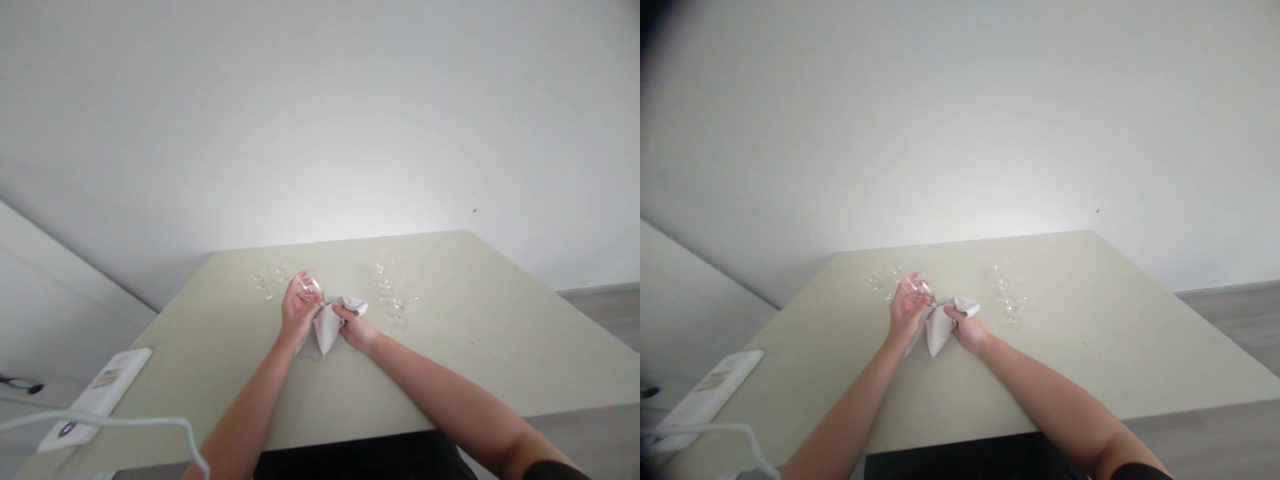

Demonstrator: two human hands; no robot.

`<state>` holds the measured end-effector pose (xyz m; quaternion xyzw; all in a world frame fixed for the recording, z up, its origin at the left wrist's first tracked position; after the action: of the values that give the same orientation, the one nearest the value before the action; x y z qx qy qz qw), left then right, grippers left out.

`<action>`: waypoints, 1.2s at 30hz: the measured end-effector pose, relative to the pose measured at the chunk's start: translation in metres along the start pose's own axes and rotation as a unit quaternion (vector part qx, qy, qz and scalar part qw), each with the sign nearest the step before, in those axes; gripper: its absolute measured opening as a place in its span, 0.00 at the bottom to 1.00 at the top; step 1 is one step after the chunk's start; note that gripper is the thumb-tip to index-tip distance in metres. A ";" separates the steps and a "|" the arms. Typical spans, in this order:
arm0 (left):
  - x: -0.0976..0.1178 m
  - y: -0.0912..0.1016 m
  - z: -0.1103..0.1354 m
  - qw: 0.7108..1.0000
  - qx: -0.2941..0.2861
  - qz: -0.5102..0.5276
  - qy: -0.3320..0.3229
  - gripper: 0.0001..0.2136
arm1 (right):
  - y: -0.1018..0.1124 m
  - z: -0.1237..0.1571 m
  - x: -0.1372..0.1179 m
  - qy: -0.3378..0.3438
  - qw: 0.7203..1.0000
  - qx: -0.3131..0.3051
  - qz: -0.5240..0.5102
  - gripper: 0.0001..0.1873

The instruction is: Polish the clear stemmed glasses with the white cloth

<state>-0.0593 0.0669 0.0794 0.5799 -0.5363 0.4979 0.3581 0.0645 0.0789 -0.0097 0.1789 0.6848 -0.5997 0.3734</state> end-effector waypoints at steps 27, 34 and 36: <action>-0.031 -0.037 -0.003 0.991 -0.076 -0.101 0.047 0.36 | -0.034 0.055 0.033 -0.211 0.898 -0.321 0.214 0.16; -0.043 -0.028 -0.004 0.962 -0.063 -0.266 0.012 0.12 | -0.041 0.055 0.027 -0.192 0.897 -0.329 0.223 0.15; -0.045 -0.037 -0.002 0.943 -0.113 -0.314 -0.014 0.08 | -0.041 0.053 0.025 -0.175 0.898 -0.327 0.235 0.15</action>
<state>-0.0205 0.0869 0.0409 0.6815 -0.3848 0.2880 0.5519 0.0352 0.0148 -0.0003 0.0940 0.7042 -0.2583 0.6546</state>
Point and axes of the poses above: each hand's wrist, its own z-axis away from the middle knuckle, its own y-axis out of the back of the hand, x = y × z, the point moved 9 cm from there along -z, towards the middle knuckle, and after that the axes turned 11 degrees about y, right-handed, at the moved point
